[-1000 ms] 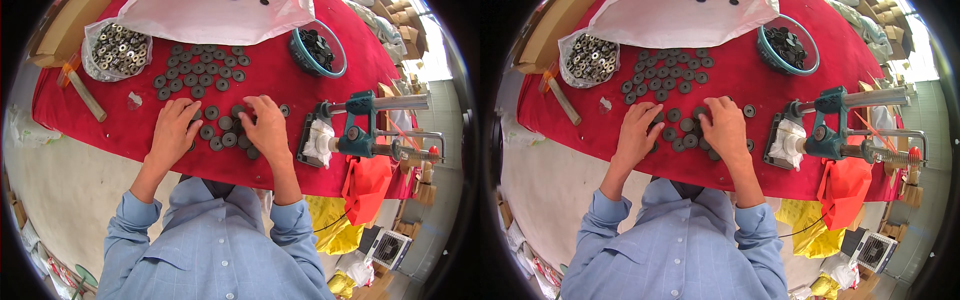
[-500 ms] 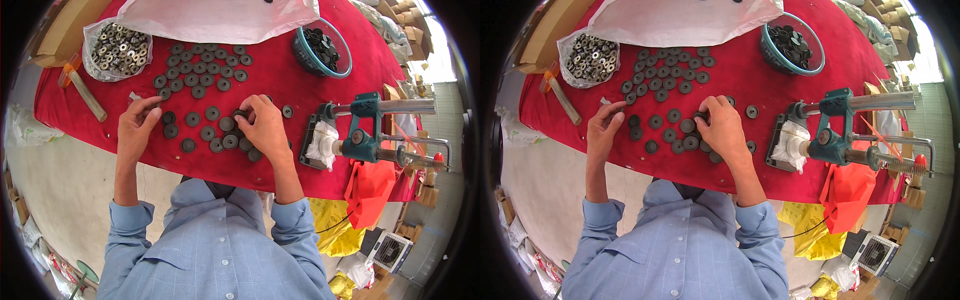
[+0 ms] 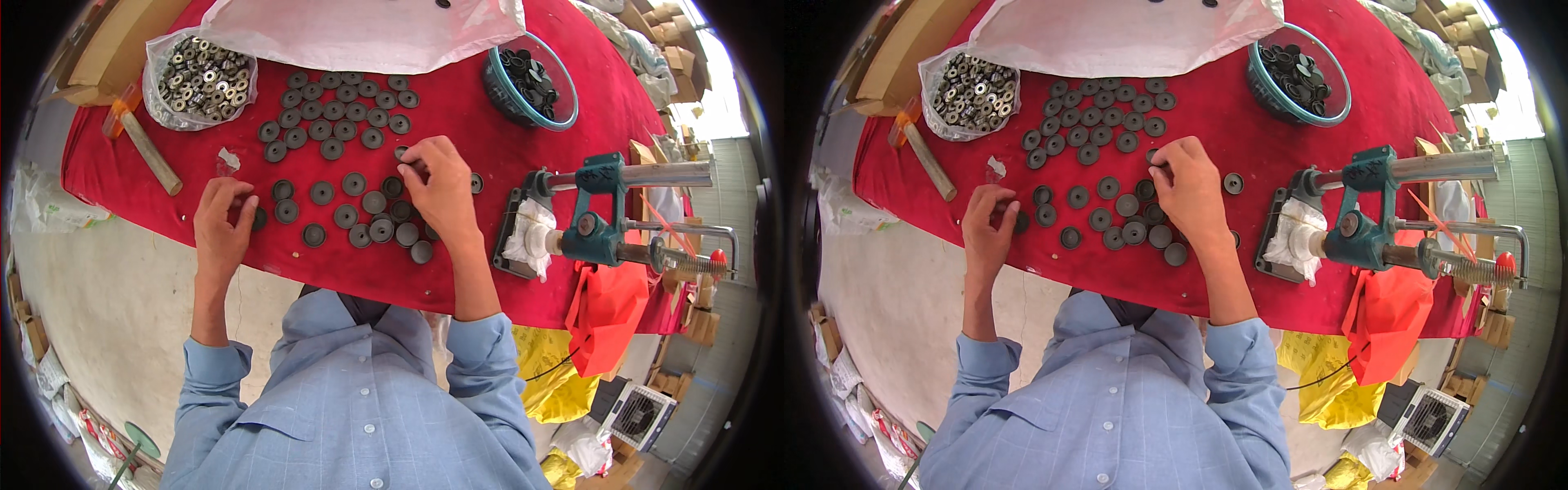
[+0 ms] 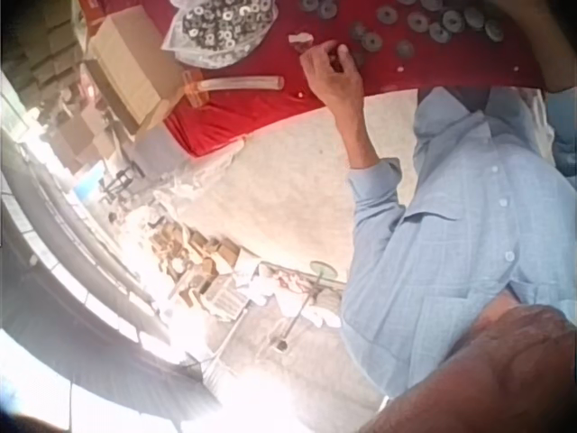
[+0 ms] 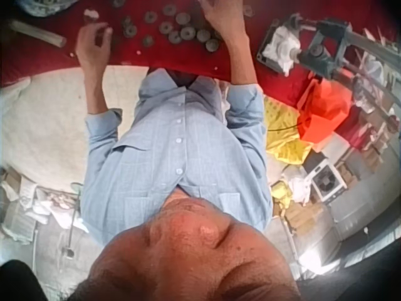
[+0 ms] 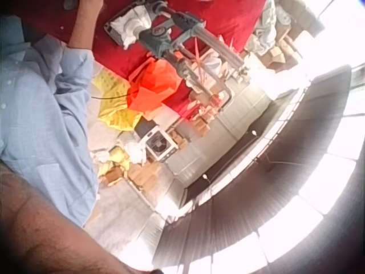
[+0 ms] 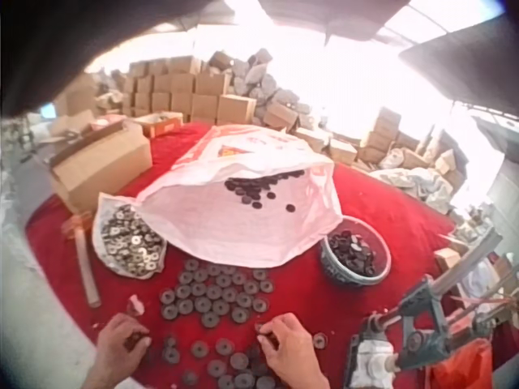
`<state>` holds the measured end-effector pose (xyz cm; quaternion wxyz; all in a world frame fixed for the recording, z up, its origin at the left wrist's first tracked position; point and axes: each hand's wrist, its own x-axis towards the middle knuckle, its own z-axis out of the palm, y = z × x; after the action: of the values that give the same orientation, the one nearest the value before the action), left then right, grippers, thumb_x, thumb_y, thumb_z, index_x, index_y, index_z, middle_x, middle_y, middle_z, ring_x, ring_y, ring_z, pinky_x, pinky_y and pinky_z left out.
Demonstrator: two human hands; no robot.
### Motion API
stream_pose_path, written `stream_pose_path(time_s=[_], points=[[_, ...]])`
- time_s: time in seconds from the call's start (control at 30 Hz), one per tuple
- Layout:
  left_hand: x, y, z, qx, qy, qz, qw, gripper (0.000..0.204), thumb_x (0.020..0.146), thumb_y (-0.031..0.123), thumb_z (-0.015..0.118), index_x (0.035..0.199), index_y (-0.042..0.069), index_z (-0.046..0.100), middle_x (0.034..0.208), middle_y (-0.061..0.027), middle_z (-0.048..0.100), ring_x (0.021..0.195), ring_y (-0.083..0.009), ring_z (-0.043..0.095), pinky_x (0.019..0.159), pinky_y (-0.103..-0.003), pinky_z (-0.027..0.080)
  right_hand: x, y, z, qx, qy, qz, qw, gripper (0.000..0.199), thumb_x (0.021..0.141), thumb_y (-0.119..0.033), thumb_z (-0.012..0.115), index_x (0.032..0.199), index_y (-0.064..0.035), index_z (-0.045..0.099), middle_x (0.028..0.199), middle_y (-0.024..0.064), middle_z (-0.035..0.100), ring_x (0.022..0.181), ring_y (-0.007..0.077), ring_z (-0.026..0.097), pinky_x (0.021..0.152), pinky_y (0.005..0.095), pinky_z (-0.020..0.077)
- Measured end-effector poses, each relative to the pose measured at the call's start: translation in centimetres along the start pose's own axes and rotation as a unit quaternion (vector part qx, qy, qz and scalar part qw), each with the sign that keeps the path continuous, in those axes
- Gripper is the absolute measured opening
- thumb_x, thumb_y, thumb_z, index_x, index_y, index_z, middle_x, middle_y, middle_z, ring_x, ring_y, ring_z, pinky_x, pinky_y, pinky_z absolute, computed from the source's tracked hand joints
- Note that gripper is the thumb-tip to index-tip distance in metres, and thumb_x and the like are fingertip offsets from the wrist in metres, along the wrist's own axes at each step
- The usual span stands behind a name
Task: The person pours dark circular discs from a white sack onto a red table and arranges them into rows. They then take small metal washers from a plastic bag and place one washer onto each disc. The person continues to organize the components on the table.
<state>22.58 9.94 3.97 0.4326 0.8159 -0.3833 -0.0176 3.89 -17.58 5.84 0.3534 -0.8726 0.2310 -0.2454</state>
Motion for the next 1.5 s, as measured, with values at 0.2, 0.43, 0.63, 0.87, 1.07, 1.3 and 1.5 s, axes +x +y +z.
stream_pose_path(time_s=[0.2, 0.43, 0.63, 0.87, 1.07, 1.3, 1.5], points=[[-0.4, 1.0, 1.6, 0.044, -0.033, 0.122, 0.991, 0.027, 0.088, -0.002, 0.078, 0.114, 0.003, 0.077, 0.119, -0.0102, 0.07, 0.105, -0.0285, 0.067, 0.087, -0.04, 0.056, -1.9, -0.5, -0.3, -0.029, 0.018, -0.033, 0.999, 0.026, 0.09, 0.003, 0.074, 0.116, -0.0022, 0.074, 0.117, 0.0137, 0.069, 0.095, 0.0309, 0.073, 0.079, 0.0396, 0.0588], [0.9, 0.1, 2.0, 0.09, -0.027, 0.143, 0.985, 0.028, 0.089, 0.001, 0.077, 0.116, 0.003, 0.076, 0.124, -0.0102, 0.068, 0.102, -0.0303, 0.065, 0.091, -0.043, 0.053, -4.4, -3.2, 1.2, -0.089, -0.058, -0.08, 0.991, 0.035, 0.086, -0.005, 0.082, 0.12, -0.0034, 0.073, 0.111, 0.012, 0.063, 0.1, 0.0325, 0.066, 0.086, 0.0435, 0.0549], [0.7, 0.6, 1.9, 0.068, -0.052, 0.112, 0.99, 0.043, 0.087, 0.005, 0.081, 0.128, 0.005, 0.073, 0.135, -0.014, 0.063, 0.108, -0.0326, 0.062, 0.095, -0.045, 0.053, -4.9, -3.4, 2.2, -0.114, -0.08, -0.048, 0.989, 0.037, 0.084, -0.009, 0.085, 0.118, -0.0025, 0.071, 0.111, 0.0118, 0.059, 0.098, 0.032, 0.064, 0.085, 0.0452, 0.0516], [0.5, 0.7, 1.6, 0.043, -0.048, 0.103, 0.993, 0.047, 0.085, 0.004, 0.083, 0.131, 0.006, 0.073, 0.138, -0.0146, 0.061, 0.11, -0.0326, 0.061, 0.097, -0.044, 0.053, -4.5, -3.8, 2.2, -0.179, -0.081, -0.06, 0.979, 0.03, 0.087, -0.009, 0.081, 0.115, -0.0039, 0.072, 0.107, 0.0109, 0.062, 0.093, 0.0321, 0.065, 0.082, 0.0454, 0.0525], [-0.7, 2.0, 1.7, 0.001, -0.02, 0.093, 0.996, 0.037, 0.084, 0.0, 0.083, 0.121, 0.005, 0.076, 0.128, -0.013, 0.065, 0.109, -0.0303, 0.063, 0.092, -0.041, 0.054, -3.8, -3.2, 2.8, -0.148, -0.032, -0.041, 0.988, 0.019, 0.092, -0.009, 0.074, 0.109, -0.004, 0.07, 0.098, 0.0125, 0.065, 0.083, 0.0336, 0.069, 0.076, 0.0459, 0.0547], [-3.2, 4.8, 3.5, -0.018, -0.062, 0.133, 0.989, 0.029, 0.08, 0.0, 0.084, 0.108, 0.004, 0.077, 0.119, -0.0103, 0.067, 0.097, -0.0271, 0.062, 0.083, -0.04, 0.052, -3.9, -2.7, 2.6, -0.031, -0.036, -0.008, 0.999, 0.016, 0.091, 0.002, 0.072, 0.106, -0.0033, 0.075, 0.092, 0.0129, 0.071, 0.074, 0.0286, 0.07, 0.067, 0.0389, 0.0554], [-3.3, 6.0, 4.7, -0.012, -0.079, 0.149, 0.986, 0.03, 0.08, 0.0, 0.084, 0.109, 0.004, 0.077, 0.121, -0.01, 0.067, 0.1, -0.0276, 0.062, 0.085, -0.04, 0.051, -3.5, -2.6, -2.6, 0.023, 0.096, 0.075, 0.992, 0.014, 0.091, 0.0, 0.074, 0.104, -0.0033, 0.075, 0.092, 0.0146, 0.07, 0.078, 0.0313, 0.07, 0.069, 0.0387, 0.0559]])
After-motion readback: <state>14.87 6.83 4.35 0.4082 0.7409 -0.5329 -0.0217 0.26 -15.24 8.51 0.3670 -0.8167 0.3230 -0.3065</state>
